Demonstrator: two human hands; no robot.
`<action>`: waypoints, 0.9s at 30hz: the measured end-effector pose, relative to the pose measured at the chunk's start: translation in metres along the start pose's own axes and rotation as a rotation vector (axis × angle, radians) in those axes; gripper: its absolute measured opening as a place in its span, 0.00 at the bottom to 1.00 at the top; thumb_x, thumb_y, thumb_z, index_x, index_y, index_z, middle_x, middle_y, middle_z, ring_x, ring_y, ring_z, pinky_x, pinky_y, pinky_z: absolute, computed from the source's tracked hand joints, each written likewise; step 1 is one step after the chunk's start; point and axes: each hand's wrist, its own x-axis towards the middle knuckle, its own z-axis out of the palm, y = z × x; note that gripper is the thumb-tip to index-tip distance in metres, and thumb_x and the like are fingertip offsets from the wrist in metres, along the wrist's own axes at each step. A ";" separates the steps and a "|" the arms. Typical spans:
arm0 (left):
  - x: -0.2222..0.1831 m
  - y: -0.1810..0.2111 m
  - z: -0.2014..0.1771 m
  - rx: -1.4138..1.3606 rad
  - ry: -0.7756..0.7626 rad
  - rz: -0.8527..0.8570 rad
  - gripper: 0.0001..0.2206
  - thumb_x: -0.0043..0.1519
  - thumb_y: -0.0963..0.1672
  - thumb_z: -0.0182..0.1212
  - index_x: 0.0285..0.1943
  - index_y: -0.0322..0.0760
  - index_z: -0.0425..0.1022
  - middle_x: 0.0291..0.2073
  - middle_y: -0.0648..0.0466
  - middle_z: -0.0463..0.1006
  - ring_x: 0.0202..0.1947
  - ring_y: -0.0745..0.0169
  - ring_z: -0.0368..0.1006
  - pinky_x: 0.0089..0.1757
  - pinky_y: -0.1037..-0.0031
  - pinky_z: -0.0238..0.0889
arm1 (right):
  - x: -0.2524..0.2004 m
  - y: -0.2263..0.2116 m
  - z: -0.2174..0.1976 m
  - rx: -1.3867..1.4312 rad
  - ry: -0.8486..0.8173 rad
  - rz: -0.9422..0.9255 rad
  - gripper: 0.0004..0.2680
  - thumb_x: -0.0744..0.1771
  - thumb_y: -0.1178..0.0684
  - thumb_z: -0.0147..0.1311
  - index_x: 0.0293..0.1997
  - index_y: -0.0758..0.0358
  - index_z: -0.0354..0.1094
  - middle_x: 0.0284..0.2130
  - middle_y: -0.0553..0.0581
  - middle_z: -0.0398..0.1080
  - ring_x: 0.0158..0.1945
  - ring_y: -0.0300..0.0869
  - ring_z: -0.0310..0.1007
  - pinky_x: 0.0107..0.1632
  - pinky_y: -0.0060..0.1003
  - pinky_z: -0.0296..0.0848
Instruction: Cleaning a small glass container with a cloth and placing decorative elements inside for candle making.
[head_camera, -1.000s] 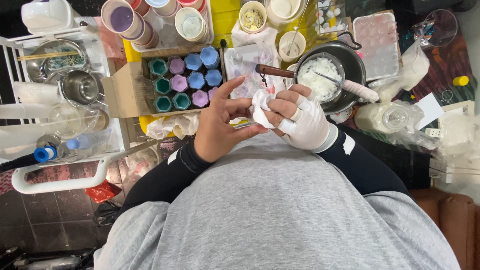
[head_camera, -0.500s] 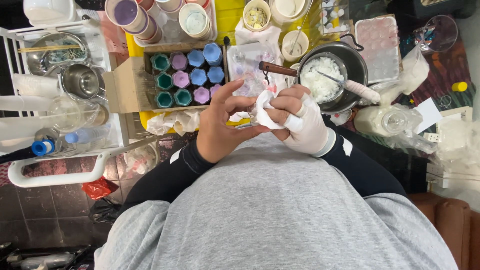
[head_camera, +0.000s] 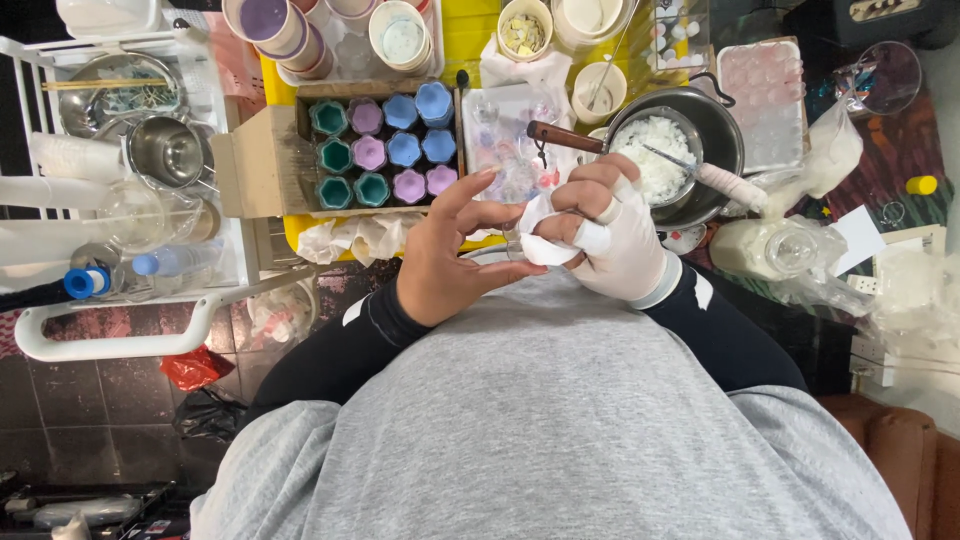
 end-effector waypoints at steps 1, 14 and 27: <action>0.000 0.000 -0.001 0.000 0.001 -0.001 0.47 0.53 0.40 0.82 0.76 0.36 0.48 0.53 0.43 0.80 0.57 0.59 0.78 0.60 0.68 0.73 | 0.000 -0.001 0.000 0.001 -0.001 0.000 0.11 0.57 0.56 0.68 0.37 0.53 0.71 0.39 0.51 0.66 0.46 0.51 0.68 0.53 0.51 0.64; 0.013 0.008 -0.013 0.135 0.006 0.030 0.39 0.57 0.39 0.79 0.73 0.35 0.53 0.57 0.43 0.79 0.60 0.54 0.78 0.61 0.67 0.73 | -0.022 0.002 0.021 0.563 -0.113 0.291 0.11 0.64 0.59 0.65 0.50 0.60 0.71 0.43 0.53 0.64 0.49 0.51 0.65 0.56 0.43 0.65; 0.006 -0.006 -0.006 -0.316 -0.104 -0.285 0.45 0.56 0.37 0.77 0.77 0.37 0.45 0.53 0.45 0.80 0.53 0.60 0.79 0.58 0.67 0.76 | -0.018 0.010 0.005 -0.169 -0.039 -0.085 0.10 0.59 0.52 0.67 0.42 0.47 0.73 0.39 0.48 0.64 0.49 0.48 0.66 0.53 0.50 0.61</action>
